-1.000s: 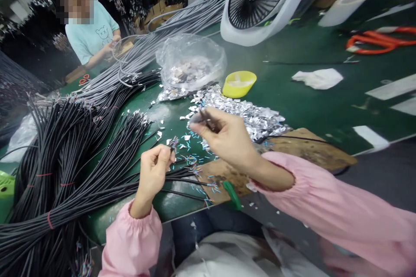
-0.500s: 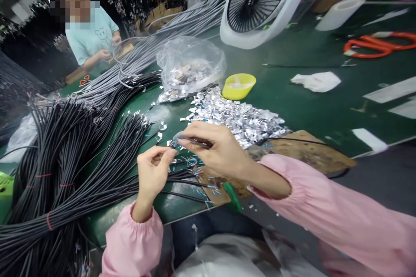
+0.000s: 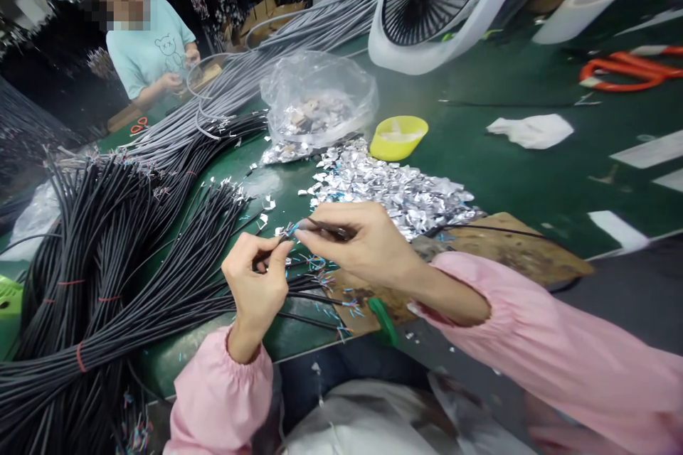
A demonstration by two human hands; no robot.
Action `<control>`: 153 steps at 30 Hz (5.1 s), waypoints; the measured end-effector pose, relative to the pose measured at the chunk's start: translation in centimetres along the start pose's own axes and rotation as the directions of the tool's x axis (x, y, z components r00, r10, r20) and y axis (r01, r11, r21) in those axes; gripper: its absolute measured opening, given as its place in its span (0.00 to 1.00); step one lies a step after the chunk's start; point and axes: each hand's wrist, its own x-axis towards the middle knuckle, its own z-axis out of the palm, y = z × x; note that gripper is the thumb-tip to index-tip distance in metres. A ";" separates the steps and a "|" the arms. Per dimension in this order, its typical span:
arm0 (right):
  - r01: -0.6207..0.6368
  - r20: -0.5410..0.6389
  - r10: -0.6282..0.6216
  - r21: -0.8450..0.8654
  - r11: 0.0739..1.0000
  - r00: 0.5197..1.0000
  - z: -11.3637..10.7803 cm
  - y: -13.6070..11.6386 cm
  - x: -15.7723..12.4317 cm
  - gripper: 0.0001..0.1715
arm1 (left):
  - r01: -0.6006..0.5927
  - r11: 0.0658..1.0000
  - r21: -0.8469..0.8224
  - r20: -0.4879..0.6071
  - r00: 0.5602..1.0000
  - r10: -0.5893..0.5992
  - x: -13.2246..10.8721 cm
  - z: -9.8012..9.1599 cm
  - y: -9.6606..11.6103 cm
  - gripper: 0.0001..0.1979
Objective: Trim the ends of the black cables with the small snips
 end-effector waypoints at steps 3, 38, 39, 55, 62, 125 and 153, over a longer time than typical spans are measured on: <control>-0.055 0.003 0.055 0.006 0.998 0.998 0.1 0.2 0.0 0.14 | -0.138 0.984 0.111 -0.047 0.988 0.144 -0.4 0.3 -0.2 0.06; -0.049 0.071 0.046 0.043 0.998 0.996 -0.1 0.1 -0.2 0.20 | -0.331 0.918 0.217 -0.080 0.932 0.355 0.1 -1.6 0.2 0.07; -0.034 0.100 0.030 0.036 0.999 0.995 -0.1 0.1 -0.2 0.19 | -0.333 0.917 0.220 -0.083 0.930 0.358 0.1 -1.7 0.2 0.07; -0.075 0.295 0.045 0.093 0.993 0.954 -0.7 0.1 0.1 0.20 | -0.328 0.911 0.250 -0.078 0.931 0.357 0.1 -1.7 0.2 0.07; -0.117 0.316 0.080 0.100 0.988 0.945 -0.8 0.1 0.2 0.20 | -0.367 0.886 0.284 -0.065 0.914 0.400 0.1 -1.6 0.0 0.07; 0.200 -0.240 -0.250 -0.214 0.956 0.938 -0.3 0.7 0.8 0.08 | 0.595 0.749 -0.292 0.528 0.753 -0.393 1.7 -1.9 1.6 0.25; -0.136 0.102 0.107 0.347 0.928 0.989 0.3 0.1 0.4 0.12 | 0.608 0.758 -0.236 0.737 0.620 -0.268 4.6 -2.3 1.9 0.26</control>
